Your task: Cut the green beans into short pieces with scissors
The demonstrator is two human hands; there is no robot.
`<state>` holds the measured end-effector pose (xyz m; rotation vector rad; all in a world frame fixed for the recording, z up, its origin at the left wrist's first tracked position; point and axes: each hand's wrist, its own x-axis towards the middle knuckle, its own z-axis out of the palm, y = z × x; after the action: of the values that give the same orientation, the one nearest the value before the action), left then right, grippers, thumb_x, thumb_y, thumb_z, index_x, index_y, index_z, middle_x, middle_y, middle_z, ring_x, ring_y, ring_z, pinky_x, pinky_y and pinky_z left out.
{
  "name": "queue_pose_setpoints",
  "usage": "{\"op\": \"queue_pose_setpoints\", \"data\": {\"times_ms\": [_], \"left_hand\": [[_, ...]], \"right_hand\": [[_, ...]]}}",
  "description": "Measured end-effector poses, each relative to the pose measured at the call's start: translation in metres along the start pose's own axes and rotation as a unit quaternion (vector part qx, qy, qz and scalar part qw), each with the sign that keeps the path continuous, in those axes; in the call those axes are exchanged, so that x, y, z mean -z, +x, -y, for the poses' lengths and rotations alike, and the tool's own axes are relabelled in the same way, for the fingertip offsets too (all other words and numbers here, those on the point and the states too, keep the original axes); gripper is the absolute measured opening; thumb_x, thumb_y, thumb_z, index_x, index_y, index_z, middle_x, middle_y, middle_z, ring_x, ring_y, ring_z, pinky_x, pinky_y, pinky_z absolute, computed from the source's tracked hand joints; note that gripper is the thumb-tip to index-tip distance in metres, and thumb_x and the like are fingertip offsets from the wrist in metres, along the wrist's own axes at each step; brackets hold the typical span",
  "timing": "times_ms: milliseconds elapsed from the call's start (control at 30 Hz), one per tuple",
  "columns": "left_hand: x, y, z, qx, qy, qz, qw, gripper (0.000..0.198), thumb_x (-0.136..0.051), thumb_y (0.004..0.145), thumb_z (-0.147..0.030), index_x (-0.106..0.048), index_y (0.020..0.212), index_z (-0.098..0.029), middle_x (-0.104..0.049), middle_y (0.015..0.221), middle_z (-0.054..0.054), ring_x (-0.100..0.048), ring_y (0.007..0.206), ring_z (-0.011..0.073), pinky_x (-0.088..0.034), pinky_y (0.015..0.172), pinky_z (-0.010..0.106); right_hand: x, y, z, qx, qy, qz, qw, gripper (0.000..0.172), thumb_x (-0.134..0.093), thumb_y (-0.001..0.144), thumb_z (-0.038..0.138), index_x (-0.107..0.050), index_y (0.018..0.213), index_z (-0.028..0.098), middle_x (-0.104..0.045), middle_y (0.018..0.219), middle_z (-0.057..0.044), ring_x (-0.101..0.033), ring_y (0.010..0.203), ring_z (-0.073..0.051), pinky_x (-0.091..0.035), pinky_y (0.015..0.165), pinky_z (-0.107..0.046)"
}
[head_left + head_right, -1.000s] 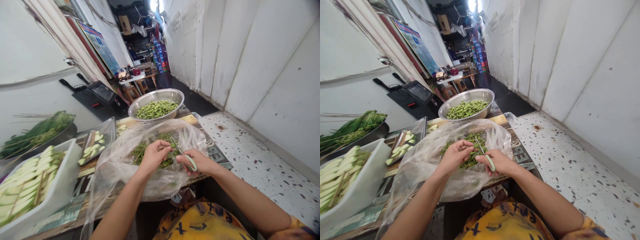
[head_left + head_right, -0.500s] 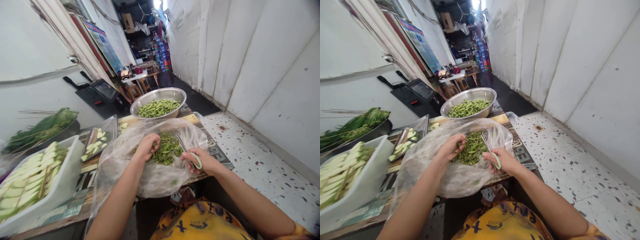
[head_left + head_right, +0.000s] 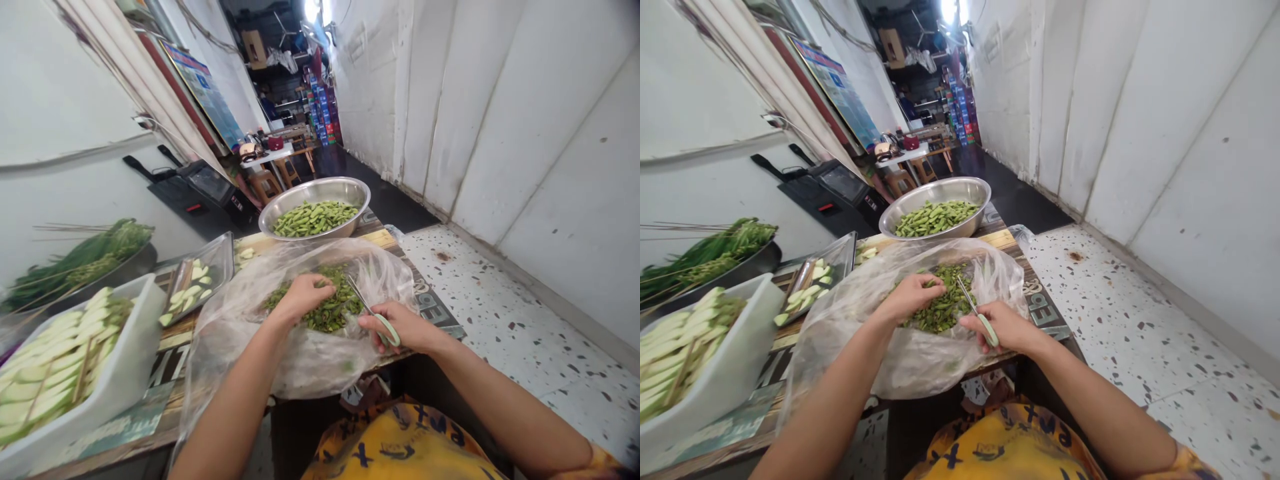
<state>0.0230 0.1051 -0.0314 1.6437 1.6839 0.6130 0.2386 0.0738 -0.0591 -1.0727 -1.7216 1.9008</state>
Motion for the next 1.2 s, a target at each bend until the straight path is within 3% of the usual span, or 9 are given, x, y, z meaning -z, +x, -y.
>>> {"op": "queue_pose_setpoints", "data": {"times_ms": [100,167,300,433,600,700,833,1033,1200], "left_hand": [[0.002,-0.01,-0.005,0.036,-0.112,0.088,0.989,0.031,-0.063,0.071,-0.047,-0.063,0.074,-0.016,-0.033,0.037,-0.008,-0.024,0.035,0.0063,-0.015,0.04,0.021],[0.003,-0.014,-0.008,0.028,-0.126,0.124,0.984,0.035,-0.065,0.07,-0.049,-0.064,0.077,-0.015,-0.035,0.037,-0.007,-0.024,0.036,0.0057,-0.014,0.04,0.021],[0.005,-0.02,-0.016,0.005,-0.104,0.14,0.985,0.035,-0.064,0.071,-0.048,-0.065,0.077,-0.014,-0.034,0.039,-0.007,-0.024,0.037,0.0053,-0.015,0.039,0.02],[0.005,-0.023,-0.02,-0.009,-0.089,0.158,0.983,0.032,-0.064,0.072,-0.046,-0.066,0.077,-0.014,-0.033,0.04,-0.007,-0.023,0.039,0.0049,-0.014,0.039,0.02],[0.005,-0.022,-0.016,0.036,-0.163,0.135,0.977,0.029,-0.067,0.07,-0.043,-0.061,0.074,-0.014,-0.034,0.039,-0.008,-0.024,0.036,0.0039,-0.014,0.037,0.019],[0.007,-0.021,-0.013,0.061,-0.26,0.115,0.957,0.023,-0.067,0.068,-0.034,-0.057,0.075,-0.014,-0.046,0.05,-0.005,-0.027,0.036,0.0019,-0.011,0.034,0.017],[0.007,-0.022,-0.011,0.046,-0.353,0.094,0.93,0.023,-0.067,0.066,-0.025,-0.056,0.083,-0.014,-0.058,0.068,0.0,-0.032,0.038,0.0002,-0.013,0.032,0.014],[-0.006,-0.027,-0.012,0.019,-0.374,0.086,0.923,0.032,-0.07,0.07,-0.034,-0.048,0.083,-0.015,-0.063,0.074,0.001,-0.036,0.038,-0.0004,-0.014,0.032,0.013],[-0.019,-0.028,-0.014,0.002,-0.369,0.045,0.928,0.034,-0.069,0.072,-0.037,-0.045,0.081,-0.016,-0.064,0.07,-0.001,-0.036,0.037,0.0006,-0.018,0.034,0.014]], "right_hand": [[0.001,-0.002,0.003,0.005,-0.016,0.022,1.0,0.046,-0.058,0.075,0.06,-0.053,0.072,0.014,-0.056,0.054,0.001,-0.043,0.038,-0.007,-0.032,0.034,-0.018],[0.001,-0.001,0.002,0.008,-0.015,0.026,1.0,0.047,-0.06,0.074,0.06,-0.057,0.08,0.013,-0.056,0.056,0.002,-0.047,0.043,-0.008,-0.033,0.036,-0.018],[0.001,0.005,-0.003,0.038,-0.029,0.034,0.998,0.049,-0.063,0.073,0.059,-0.059,0.09,0.014,-0.053,0.056,0.003,-0.051,0.05,-0.01,-0.036,0.042,-0.019],[0.0,0.008,-0.004,0.059,-0.064,0.012,0.996,0.044,-0.063,0.074,0.057,-0.059,0.08,0.014,-0.051,0.051,0.004,-0.048,0.046,-0.009,-0.036,0.044,-0.019],[-0.001,0.008,-0.004,0.039,-0.045,-0.04,0.997,0.045,-0.063,0.072,0.057,-0.047,0.059,0.017,-0.044,0.043,0.005,-0.044,0.036,-0.008,-0.032,0.038,-0.019],[0.0,0.008,-0.004,0.043,-0.025,-0.046,0.998,0.043,-0.063,0.073,0.056,-0.052,0.065,0.016,-0.048,0.046,0.005,-0.047,0.039,-0.009,-0.033,0.039,-0.019],[-0.003,0.007,-0.004,0.049,-0.022,-0.022,0.998,0.043,-0.057,0.078,0.057,-0.055,0.076,0.015,-0.053,0.049,0.003,-0.046,0.042,-0.009,-0.033,0.04,-0.019],[-0.007,0.006,0.0,0.055,-0.004,-0.002,0.998,0.042,-0.058,0.078,0.056,-0.055,0.081,0.014,-0.054,0.053,0.002,-0.048,0.045,-0.009,-0.036,0.041,-0.019],[-0.007,0.009,-0.001,0.063,0.002,-0.001,0.998,0.041,-0.058,0.079,0.055,-0.053,0.074,0.015,-0.053,0.053,0.002,-0.049,0.045,-0.01,-0.036,0.039,-0.019]]}}
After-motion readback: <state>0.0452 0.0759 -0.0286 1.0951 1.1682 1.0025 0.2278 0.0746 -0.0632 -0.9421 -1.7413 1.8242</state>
